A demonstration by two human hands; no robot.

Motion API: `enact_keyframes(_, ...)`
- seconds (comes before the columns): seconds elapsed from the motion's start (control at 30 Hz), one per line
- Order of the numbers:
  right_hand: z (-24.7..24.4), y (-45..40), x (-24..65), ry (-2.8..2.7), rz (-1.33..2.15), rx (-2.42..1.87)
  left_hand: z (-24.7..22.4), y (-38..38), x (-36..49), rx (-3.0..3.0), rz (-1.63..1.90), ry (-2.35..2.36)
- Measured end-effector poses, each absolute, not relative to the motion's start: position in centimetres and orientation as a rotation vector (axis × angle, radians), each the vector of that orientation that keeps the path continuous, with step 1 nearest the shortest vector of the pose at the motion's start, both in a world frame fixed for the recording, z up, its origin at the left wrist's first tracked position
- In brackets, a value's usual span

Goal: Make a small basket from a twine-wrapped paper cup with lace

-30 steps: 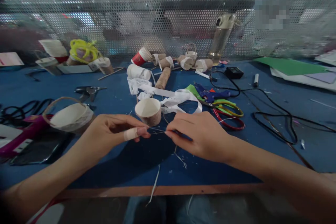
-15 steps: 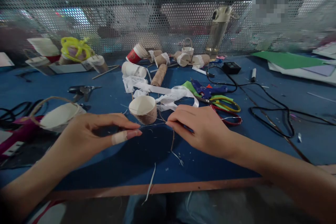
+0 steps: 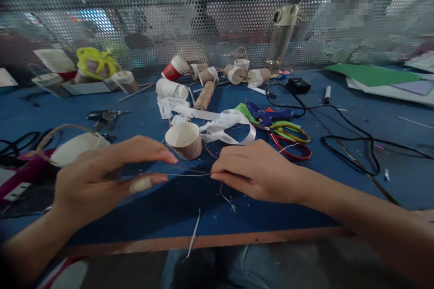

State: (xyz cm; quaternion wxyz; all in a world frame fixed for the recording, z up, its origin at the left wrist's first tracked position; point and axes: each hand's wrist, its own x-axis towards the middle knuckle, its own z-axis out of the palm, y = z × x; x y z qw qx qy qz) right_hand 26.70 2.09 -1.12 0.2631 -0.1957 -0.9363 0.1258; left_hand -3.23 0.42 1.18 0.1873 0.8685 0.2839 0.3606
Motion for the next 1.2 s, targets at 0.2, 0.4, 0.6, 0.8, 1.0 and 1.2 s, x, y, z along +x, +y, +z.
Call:
enact_keyframes(0.2,-1.2,1.7,26.8,-2.548,0.278,-0.484,1.3,0.2,-2.8,2.144,0.927,1.148)
enact_keyframes(0.4,-1.4,1.2,26.7,-2.496,0.040,-0.448,1.9,0.4,-2.2,1.781,0.829,1.184)
enact_keyframes(0.6,-1.4,0.7,26.6,-2.428,-0.233,-0.445,0.8,1.1,-2.8,1.534,0.848,0.907)
enact_keyframes(0.8,-1.5,0.6,26.4,-2.410,-0.194,-0.579,0.4,0.8,-2.3,1.485,0.920,0.984)
enact_keyframes(1.0,-1.3,1.0,25.9,-2.392,0.190,-0.674,0.1,0.8,-2.1,1.533,0.927,1.076)
enact_keyframes(1.2,-1.1,0.7,25.4,-2.303,0.351,-0.734,0.0,0.5,-1.9,1.542,0.925,1.035)
